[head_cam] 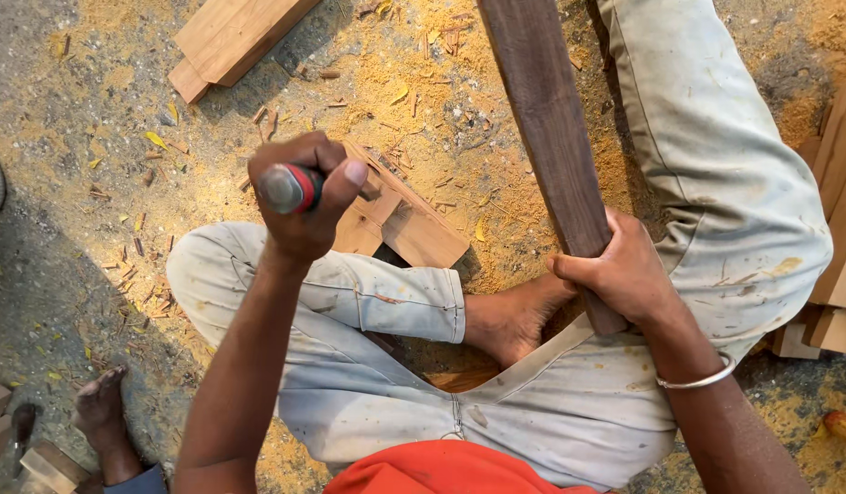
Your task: The person sits on the ground and repeatedly strikes a chisel with a wooden mallet to sharpen or shape the blade. The person holds the chisel in one hand and the mallet in the other, striking the chisel's back edge against a small wooden block placed on the ground.
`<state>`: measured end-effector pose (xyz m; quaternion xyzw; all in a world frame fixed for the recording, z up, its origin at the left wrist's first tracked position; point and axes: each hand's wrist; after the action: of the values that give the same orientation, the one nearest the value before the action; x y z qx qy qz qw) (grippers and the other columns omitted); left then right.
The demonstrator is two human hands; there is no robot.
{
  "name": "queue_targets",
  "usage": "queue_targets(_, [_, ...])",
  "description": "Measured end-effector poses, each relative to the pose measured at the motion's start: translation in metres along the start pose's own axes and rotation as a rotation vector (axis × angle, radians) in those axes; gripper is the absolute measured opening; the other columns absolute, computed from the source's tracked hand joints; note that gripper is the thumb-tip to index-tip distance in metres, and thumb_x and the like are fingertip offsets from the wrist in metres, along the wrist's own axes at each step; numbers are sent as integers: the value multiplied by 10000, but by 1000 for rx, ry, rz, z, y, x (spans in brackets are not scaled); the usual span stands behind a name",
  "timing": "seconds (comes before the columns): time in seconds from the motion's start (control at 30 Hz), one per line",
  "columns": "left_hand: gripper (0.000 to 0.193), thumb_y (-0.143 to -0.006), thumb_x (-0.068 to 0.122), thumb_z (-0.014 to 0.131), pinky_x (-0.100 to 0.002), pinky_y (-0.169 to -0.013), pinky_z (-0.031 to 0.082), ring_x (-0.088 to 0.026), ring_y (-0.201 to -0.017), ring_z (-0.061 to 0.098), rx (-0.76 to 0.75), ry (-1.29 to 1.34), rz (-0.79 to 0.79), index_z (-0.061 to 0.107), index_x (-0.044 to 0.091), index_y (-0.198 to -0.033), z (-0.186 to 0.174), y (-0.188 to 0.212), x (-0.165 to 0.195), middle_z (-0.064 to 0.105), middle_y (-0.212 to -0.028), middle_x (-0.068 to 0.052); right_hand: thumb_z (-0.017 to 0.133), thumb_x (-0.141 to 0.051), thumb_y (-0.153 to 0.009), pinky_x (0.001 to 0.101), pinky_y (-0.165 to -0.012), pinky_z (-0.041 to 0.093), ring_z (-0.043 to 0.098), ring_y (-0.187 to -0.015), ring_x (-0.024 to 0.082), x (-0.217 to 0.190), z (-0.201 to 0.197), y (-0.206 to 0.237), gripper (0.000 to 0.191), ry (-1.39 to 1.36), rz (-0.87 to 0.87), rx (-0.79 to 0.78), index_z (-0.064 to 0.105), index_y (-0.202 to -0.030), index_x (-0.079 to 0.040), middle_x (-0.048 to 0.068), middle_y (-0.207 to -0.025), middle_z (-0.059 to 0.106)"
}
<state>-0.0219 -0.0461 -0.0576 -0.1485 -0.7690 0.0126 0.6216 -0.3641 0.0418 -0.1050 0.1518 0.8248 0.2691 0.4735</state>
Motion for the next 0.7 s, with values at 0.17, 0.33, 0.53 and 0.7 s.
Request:
queue_targets(0.17, [341, -943, 98, 719, -299, -560, 343, -98, -575, 448, 32, -16, -45, 498, 46, -690, 0, 40, -44, 529, -656, -22, 843, -235, -655, 332, -576, 491, 562, -626, 142, -3, 6, 2, 427, 30, 2, -23, 635, -924, 24, 70, -709, 618])
queue_targets(0.33, [374, -931, 89, 729, -307, -520, 314, -117, -523, 411, 42, -90, -46, 462, 39, -674, 1, 51, -54, 474, -618, -31, 854, -230, -650, 325, -599, 490, 563, -661, 140, -9, 11, 2, 462, 74, -23, -16, 637, -975, 17, 63, -739, 619])
queue_targets(0.53, [399, -967, 134, 717, -301, -507, 343, -86, -520, 452, 34, -37, 37, 479, 70, -653, 4, 50, -49, 495, -599, -6, 842, -198, -666, 311, -614, 508, 593, -682, 145, -14, 15, 10, 455, 47, -55, -2, 641, -1016, 14, 56, -768, 638])
queue_targets(0.7, [379, -970, 149, 699, -313, -497, 333, -98, -515, 425, 77, -20, 0, 483, 62, -671, 7, 53, -47, 481, -585, -17, 848, -156, -670, 287, -600, 529, 638, -666, 143, -44, 9, 23, 418, -82, -217, 10, 631, -989, 6, 68, -793, 667])
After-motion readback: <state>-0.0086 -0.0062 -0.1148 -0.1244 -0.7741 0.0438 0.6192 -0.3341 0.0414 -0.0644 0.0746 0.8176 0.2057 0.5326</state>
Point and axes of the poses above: each hand's wrist, its own y-axis away from the middle knuckle, its own z-axis out of the palm, x = y × z
